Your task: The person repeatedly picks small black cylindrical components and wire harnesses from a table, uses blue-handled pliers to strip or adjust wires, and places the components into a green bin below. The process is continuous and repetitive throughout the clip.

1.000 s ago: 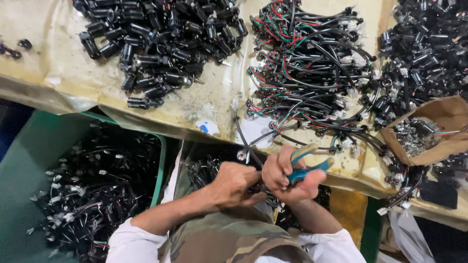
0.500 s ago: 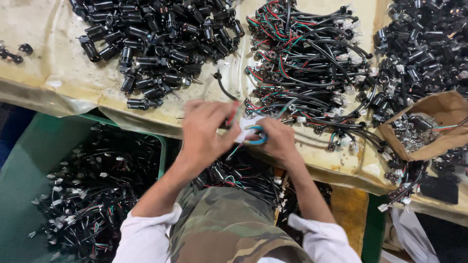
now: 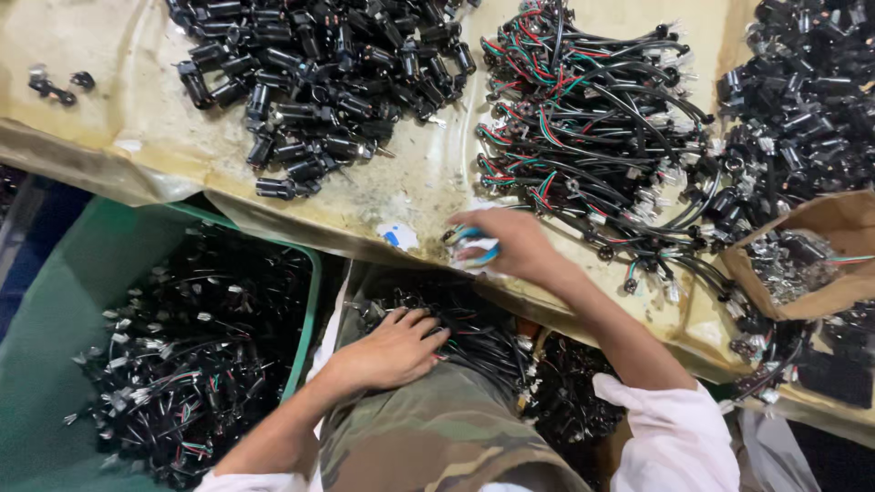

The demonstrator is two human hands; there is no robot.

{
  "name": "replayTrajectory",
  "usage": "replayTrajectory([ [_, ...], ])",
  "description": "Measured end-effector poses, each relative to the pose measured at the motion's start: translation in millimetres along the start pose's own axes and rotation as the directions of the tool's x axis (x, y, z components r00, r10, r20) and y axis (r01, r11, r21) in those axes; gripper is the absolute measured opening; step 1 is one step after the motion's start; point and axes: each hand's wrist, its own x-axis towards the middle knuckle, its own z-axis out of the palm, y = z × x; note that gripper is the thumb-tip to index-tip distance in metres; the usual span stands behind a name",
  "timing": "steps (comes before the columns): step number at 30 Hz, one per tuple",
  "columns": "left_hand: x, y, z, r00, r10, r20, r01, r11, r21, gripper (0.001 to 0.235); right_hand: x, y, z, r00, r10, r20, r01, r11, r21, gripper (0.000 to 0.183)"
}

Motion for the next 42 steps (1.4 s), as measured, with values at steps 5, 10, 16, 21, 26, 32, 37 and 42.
replayTrajectory([
  [5,-20.2,-52.2,-36.7,0.921,-0.379,-0.091,0.363,0.919,-0.155,0.041,-5.2,-23.8,22.4,0.994,-0.010,-0.106,-0.001,0.994,-0.107,0.027],
  [10,-50.0,-120.8,-103.5,0.702,-0.283,-0.654,0.542,0.807,0.232,0.045,-30.1,-31.4,28.0,0.981,0.069,-0.179,-0.102,0.978,-0.180,0.023],
  [16,-12.3,-172.6,-85.2,0.652,-0.332,-0.682,0.589,0.788,0.180,0.038,-9.9,-22.6,24.9,0.995,-0.059,-0.086,0.039,0.975,-0.220,0.028],
  [21,24.8,-169.6,-79.2,0.657,-0.321,-0.682,0.627,0.735,0.257,0.039,-12.3,-16.6,11.2,0.996,0.083,-0.030,-0.087,0.986,-0.140,0.026],
  [26,49.2,-136.4,-87.7,0.588,-0.289,-0.755,0.450,0.893,0.009,0.035,-25.4,-29.4,26.8,0.978,0.130,-0.162,-0.153,0.978,-0.138,0.032],
  [32,65.8,-87.3,-91.6,0.627,-0.339,-0.701,-0.065,0.874,-0.481,0.036,-25.1,-25.1,24.5,0.743,0.663,0.097,-0.662,0.706,0.250,0.018],
  [37,69.7,-52.2,-90.4,0.729,-0.364,-0.580,-0.016,0.837,-0.547,0.052,-27.0,-20.3,41.5,0.921,0.381,-0.087,-0.388,0.918,-0.085,0.035],
  [42,63.7,-45.3,-78.8,0.720,-0.163,-0.674,-0.243,0.851,-0.466,0.052,-35.0,-15.9,64.5,0.948,0.277,-0.158,-0.309,0.919,-0.245,0.043],
])
